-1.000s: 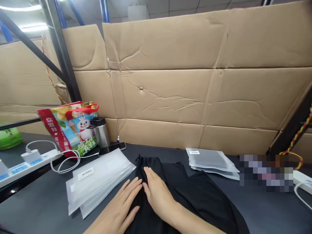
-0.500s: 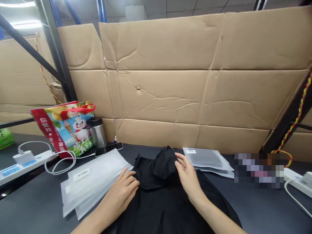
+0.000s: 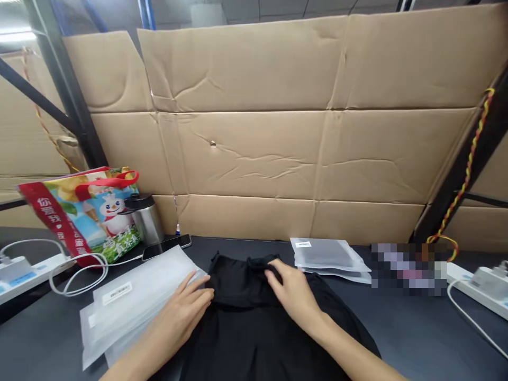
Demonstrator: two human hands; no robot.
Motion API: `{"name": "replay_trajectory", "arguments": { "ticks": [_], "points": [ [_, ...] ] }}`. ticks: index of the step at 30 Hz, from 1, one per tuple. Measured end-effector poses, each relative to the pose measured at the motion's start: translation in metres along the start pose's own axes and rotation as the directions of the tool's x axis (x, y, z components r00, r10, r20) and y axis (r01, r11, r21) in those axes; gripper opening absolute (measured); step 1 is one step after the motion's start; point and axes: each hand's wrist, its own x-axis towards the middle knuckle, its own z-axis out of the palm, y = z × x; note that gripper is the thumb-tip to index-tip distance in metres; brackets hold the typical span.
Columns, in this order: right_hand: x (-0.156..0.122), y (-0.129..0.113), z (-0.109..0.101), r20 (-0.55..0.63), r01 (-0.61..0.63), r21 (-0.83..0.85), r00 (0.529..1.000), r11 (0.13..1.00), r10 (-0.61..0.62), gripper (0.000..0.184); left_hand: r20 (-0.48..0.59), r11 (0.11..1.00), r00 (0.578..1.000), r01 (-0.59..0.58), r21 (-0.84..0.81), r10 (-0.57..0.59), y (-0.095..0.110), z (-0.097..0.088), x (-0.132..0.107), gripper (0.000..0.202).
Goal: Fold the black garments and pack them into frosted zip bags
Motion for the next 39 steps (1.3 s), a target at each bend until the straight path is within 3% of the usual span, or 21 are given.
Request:
{"name": "replay_trajectory", "arguments": {
  "ticks": [3,7,9,12,15,18,21,26,30,33,35,37,39],
  "points": [
    [-0.004,0.012,-0.032,-0.157,-0.146,-0.029,0.978,0.989,0.139,0.020,-0.052,1.000,0.999,0.005,-0.007,-0.006,-0.009,0.001,-0.005,0.021],
    [-0.029,0.046,-0.073,-0.180,-0.320,-0.120,0.938,0.940,0.296,0.022,-0.070,1.000,0.997,0.018,-0.024,-0.020,-0.010,0.004,-0.016,0.020],
    [-0.039,0.065,-0.081,-0.213,-0.324,-0.180,0.935,0.929,0.285,0.029,-0.036,0.998,0.998,0.048,-0.033,-0.049,-0.008,0.003,-0.017,0.020],
    [-0.034,0.085,-0.078,-0.256,-0.201,-0.258,0.957,0.945,0.133,0.032,-0.042,0.986,0.988,0.147,-0.084,-0.151,-0.011,0.000,-0.004,0.025],
    [-0.009,0.091,-0.064,-0.167,-0.055,-0.298,0.986,0.953,0.004,0.032,-0.077,0.959,0.966,0.233,-0.164,-0.248,-0.028,0.002,0.025,0.031],
    [0.015,0.091,-0.048,-0.072,-0.021,-0.262,0.997,0.965,0.002,0.032,-0.064,0.917,0.940,0.310,-0.253,-0.335,-0.051,0.012,0.052,0.043],
    [0.026,0.091,-0.039,-0.065,-0.044,-0.179,0.997,0.983,0.033,0.023,-0.023,0.888,0.934,0.332,-0.317,-0.357,-0.065,0.022,0.065,0.040],
    [0.022,0.085,-0.046,-0.104,-0.023,-0.080,0.994,0.996,0.015,0.021,-0.062,0.869,0.922,0.337,-0.361,-0.383,-0.058,0.020,0.062,0.025],
    [0.006,0.064,-0.069,-0.083,-0.007,0.093,0.996,0.996,0.015,0.024,-0.057,0.804,0.899,0.357,-0.474,-0.433,-0.039,-0.009,0.051,0.026],
    [-0.016,0.050,-0.094,0.035,-0.074,0.262,0.997,0.962,0.068,0.025,0.044,0.721,0.901,0.374,-0.583,-0.432,-0.019,-0.039,0.027,0.024],
    [-0.034,0.046,-0.111,0.117,-0.124,0.280,0.989,0.952,0.094,0.025,0.111,0.693,0.909,0.381,-0.612,-0.401,-0.004,-0.052,0.001,0.020],
    [-0.056,0.049,-0.125,0.181,-0.152,0.227,0.977,0.962,0.111,0.023,0.145,0.723,0.922,0.372,-0.583,-0.358,0.011,-0.054,-0.029,0.017],
    [-0.080,0.058,-0.133,0.260,-0.184,0.122,0.954,0.975,0.148,0.021,0.123,0.810,0.935,0.351,-0.469,-0.333,0.022,-0.043,-0.060,0.022]
  ]
}}
